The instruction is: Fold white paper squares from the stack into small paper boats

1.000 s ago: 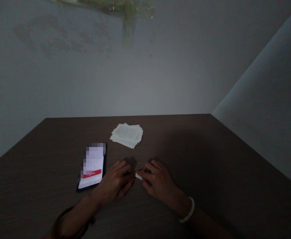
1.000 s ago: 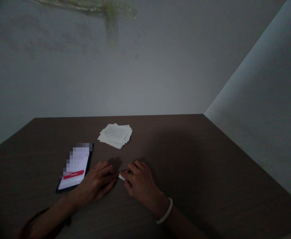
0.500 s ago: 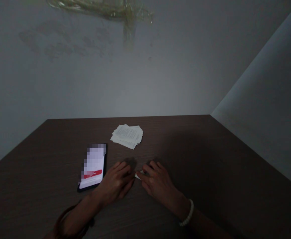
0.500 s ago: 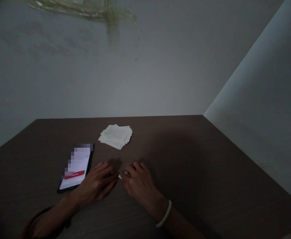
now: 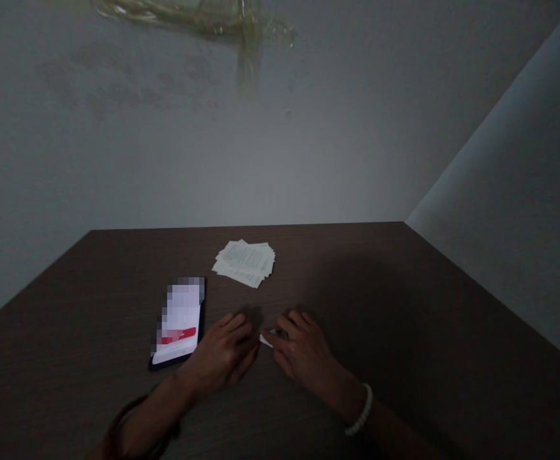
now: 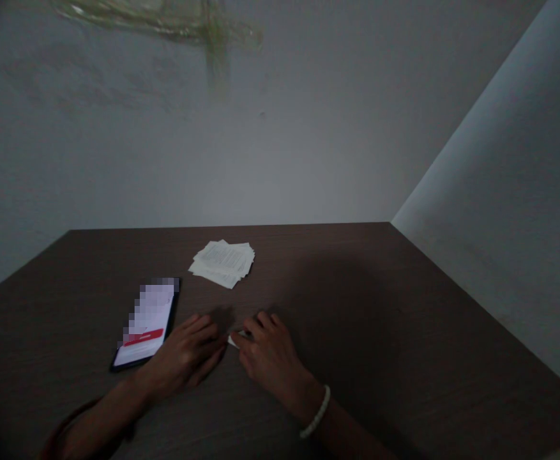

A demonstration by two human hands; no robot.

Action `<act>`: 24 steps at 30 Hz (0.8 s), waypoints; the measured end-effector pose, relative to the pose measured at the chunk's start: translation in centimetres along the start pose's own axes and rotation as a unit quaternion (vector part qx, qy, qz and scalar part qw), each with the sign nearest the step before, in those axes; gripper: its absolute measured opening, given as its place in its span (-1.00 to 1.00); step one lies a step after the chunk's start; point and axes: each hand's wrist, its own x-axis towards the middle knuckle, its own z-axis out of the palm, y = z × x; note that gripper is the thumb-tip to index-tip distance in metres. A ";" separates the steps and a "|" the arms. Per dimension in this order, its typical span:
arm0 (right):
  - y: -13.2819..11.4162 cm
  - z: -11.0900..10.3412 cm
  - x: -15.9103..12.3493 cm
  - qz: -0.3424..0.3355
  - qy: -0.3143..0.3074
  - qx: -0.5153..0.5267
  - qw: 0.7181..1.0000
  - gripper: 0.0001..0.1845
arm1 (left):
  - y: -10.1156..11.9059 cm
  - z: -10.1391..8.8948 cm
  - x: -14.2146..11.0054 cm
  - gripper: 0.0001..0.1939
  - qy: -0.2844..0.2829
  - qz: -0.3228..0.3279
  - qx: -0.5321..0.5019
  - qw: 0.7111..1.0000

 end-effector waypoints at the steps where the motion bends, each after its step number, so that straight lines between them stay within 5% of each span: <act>1: 0.0 0.0 0.0 -0.001 -0.002 0.006 1.000 -0.66 | 0.0 0.0 0.0 -0.76 -0.001 0.000 0.000 1.000; 24: 0.3 0.2 -0.4 0.025 0.019 0.033 0.999 -0.72 | 0.3 0.2 -0.1 -0.79 0.010 0.022 0.036 0.999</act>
